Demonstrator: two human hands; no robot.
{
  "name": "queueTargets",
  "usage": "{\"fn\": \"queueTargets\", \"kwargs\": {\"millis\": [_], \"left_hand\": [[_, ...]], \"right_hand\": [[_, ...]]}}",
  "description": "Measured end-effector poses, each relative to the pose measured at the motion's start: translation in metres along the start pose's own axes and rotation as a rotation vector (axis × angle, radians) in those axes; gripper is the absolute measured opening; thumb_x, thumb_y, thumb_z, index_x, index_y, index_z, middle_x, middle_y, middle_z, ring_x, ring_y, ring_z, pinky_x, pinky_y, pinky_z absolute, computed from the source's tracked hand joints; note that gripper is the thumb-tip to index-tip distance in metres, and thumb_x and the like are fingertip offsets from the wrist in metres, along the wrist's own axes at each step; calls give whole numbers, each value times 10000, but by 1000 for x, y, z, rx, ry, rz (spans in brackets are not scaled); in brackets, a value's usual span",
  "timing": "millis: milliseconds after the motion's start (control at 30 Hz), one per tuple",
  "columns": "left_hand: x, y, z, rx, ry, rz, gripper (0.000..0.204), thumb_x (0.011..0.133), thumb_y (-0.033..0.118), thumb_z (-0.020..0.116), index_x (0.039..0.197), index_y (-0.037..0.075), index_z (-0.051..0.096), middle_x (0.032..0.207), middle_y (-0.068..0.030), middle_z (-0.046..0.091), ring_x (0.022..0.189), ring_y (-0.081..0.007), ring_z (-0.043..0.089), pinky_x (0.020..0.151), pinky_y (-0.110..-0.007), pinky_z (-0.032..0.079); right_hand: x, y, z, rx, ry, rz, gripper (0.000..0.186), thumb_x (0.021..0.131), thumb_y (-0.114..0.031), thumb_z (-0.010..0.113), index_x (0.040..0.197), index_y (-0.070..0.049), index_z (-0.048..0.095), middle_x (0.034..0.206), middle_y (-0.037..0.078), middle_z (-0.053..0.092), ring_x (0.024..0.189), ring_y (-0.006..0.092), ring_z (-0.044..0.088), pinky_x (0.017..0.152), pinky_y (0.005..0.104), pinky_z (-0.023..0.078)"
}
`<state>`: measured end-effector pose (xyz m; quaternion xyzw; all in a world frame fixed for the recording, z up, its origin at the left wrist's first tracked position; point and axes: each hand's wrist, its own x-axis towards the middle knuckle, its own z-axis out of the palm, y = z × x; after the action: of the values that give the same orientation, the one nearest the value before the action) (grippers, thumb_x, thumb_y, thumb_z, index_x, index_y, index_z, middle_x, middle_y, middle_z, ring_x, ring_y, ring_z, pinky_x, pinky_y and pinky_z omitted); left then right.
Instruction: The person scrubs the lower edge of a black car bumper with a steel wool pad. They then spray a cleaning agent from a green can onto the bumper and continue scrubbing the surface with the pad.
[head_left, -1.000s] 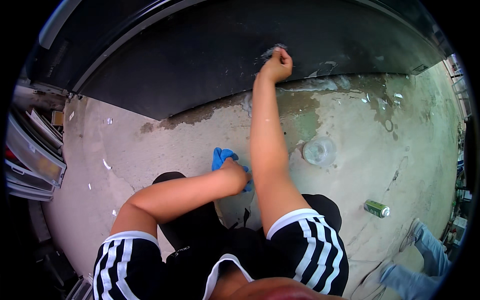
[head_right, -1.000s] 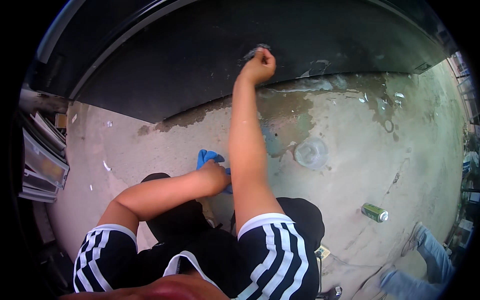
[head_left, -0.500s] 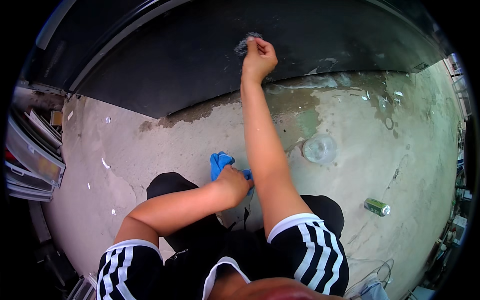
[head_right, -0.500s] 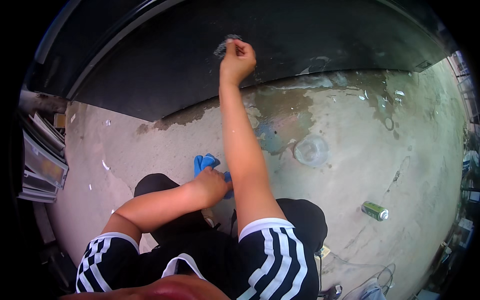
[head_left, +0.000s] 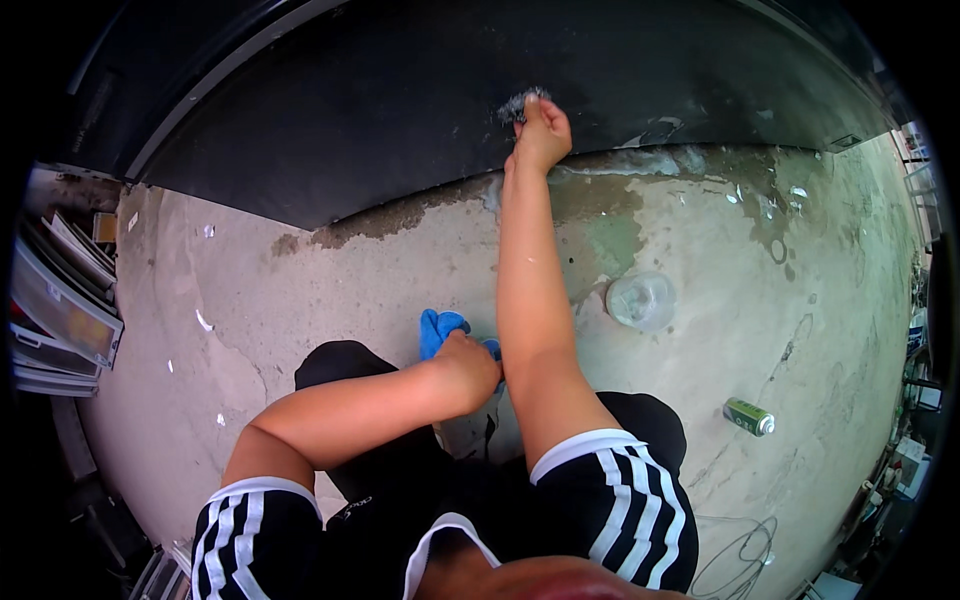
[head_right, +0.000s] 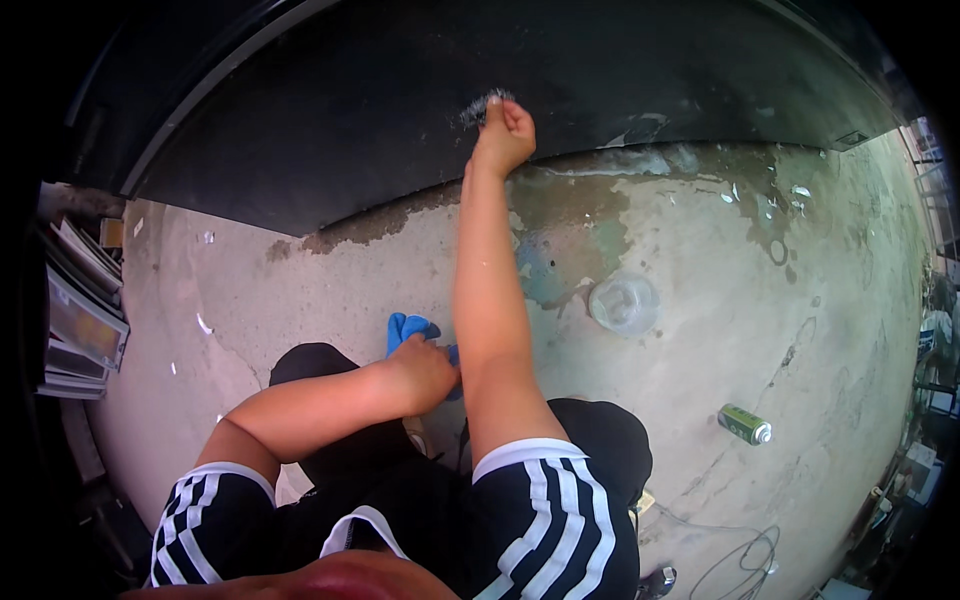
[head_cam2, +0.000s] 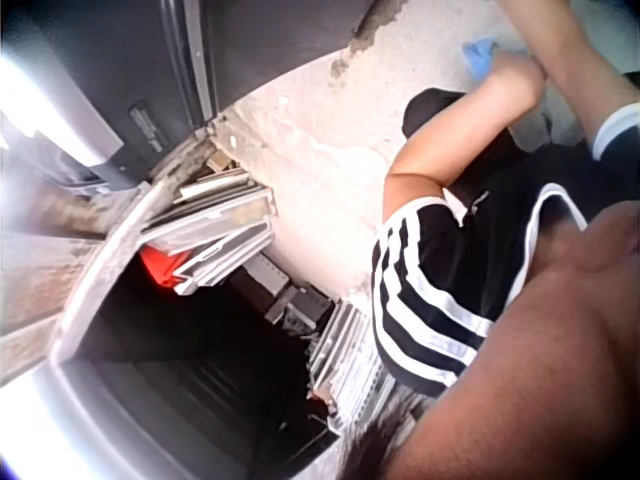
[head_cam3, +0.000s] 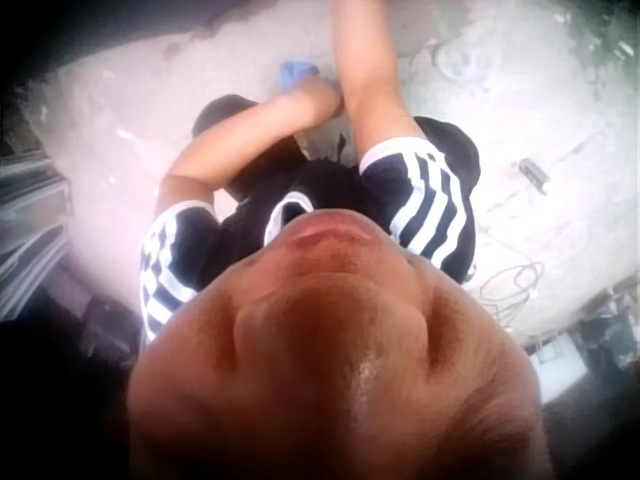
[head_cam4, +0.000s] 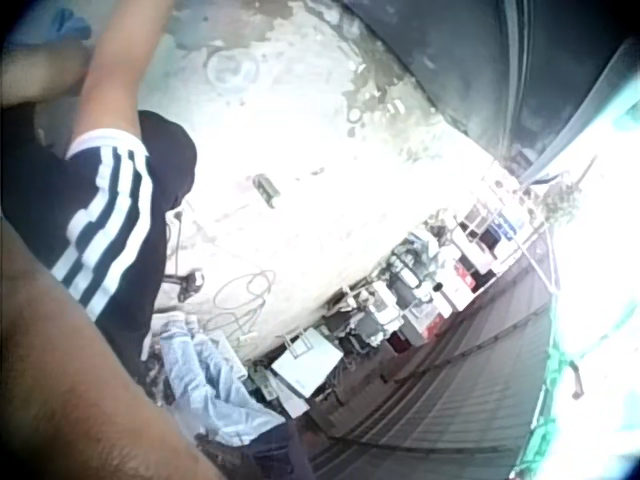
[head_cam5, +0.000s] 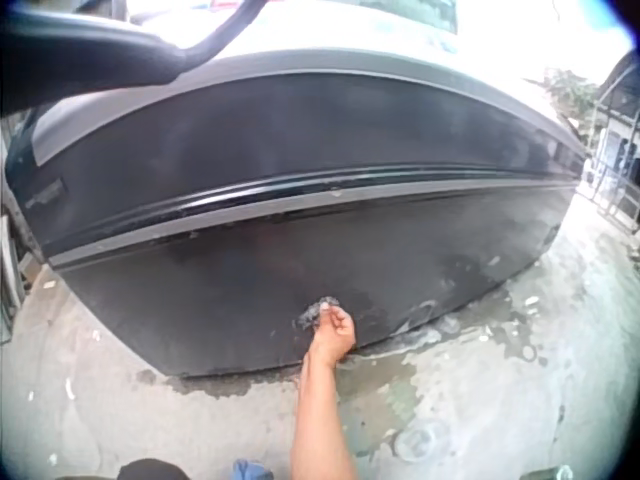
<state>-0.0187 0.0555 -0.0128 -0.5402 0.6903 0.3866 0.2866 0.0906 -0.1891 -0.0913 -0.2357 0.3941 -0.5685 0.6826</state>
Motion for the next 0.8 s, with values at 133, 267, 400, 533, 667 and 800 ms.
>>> {"fn": "queueTargets", "kwargs": {"millis": [133, 267, 400, 533, 667, 800], "left_hand": [[1, -5, 6, -35, 50, -9, 404, 858, 158, 488, 1251, 90, 552, 1052, -163, 637, 981, -312, 621, 830, -420, 428], [1, -6, 5, -44, 29, -16, 423, 846, 138, 496, 1264, 103, 546, 1061, -164, 637, 1001, -319, 614, 851, -430, 425], [8, -9, -5, -87, -28, -21, 448, 835, 124, 505, 1282, 109, 535, 1086, -168, 629, 1030, -329, 602, 874, -437, 420], [8, -12, 5, -73, 0, -19, 439, 828, 121, 519, 1267, 106, 545, 1068, -170, 636, 1018, -325, 610, 861, -428, 424], [10, -15, -7, -91, -41, -19, 424, 829, 124, 525, 1252, 101, 554, 1064, -171, 640, 1017, -319, 613, 852, -423, 426], [11, -17, 0, -70, -27, -32, 422, 828, 129, 528, 1247, 97, 558, 1064, -164, 644, 1013, -314, 617, 848, -430, 425]], "right_hand": [[-4, -12, 9, -15, -56, -95, 125, 803, -50, 722, 891, -39, 633, 812, 35, 659, 703, 102, 595, 582, 238, 466], [0, -21, 10, -19, -117, -21, 136, 799, -73, 732, 891, -74, 631, 836, 11, 644, 728, 110, 586, 588, 253, 469], [0, 14, -15, -21, -13, 252, 147, 793, -79, 744, 881, -93, 626, 834, -7, 626, 736, 101, 574, 620, 257, 457], [-8, -36, 16, 43, -162, 3, 180, 787, -55, 737, 889, -95, 594, 833, -4, 624, 758, 115, 579, 638, 275, 458], [-1, 3, -10, 28, -91, 227, 276, 802, -48, 724, 993, -104, 533, 894, 30, 652, 785, 119, 590, 647, 280, 453], [-13, 11, -3, 24, -58, 199, 217, 778, -36, 745, 939, -79, 606, 863, 30, 659, 783, 119, 605, 645, 273, 468]]}}
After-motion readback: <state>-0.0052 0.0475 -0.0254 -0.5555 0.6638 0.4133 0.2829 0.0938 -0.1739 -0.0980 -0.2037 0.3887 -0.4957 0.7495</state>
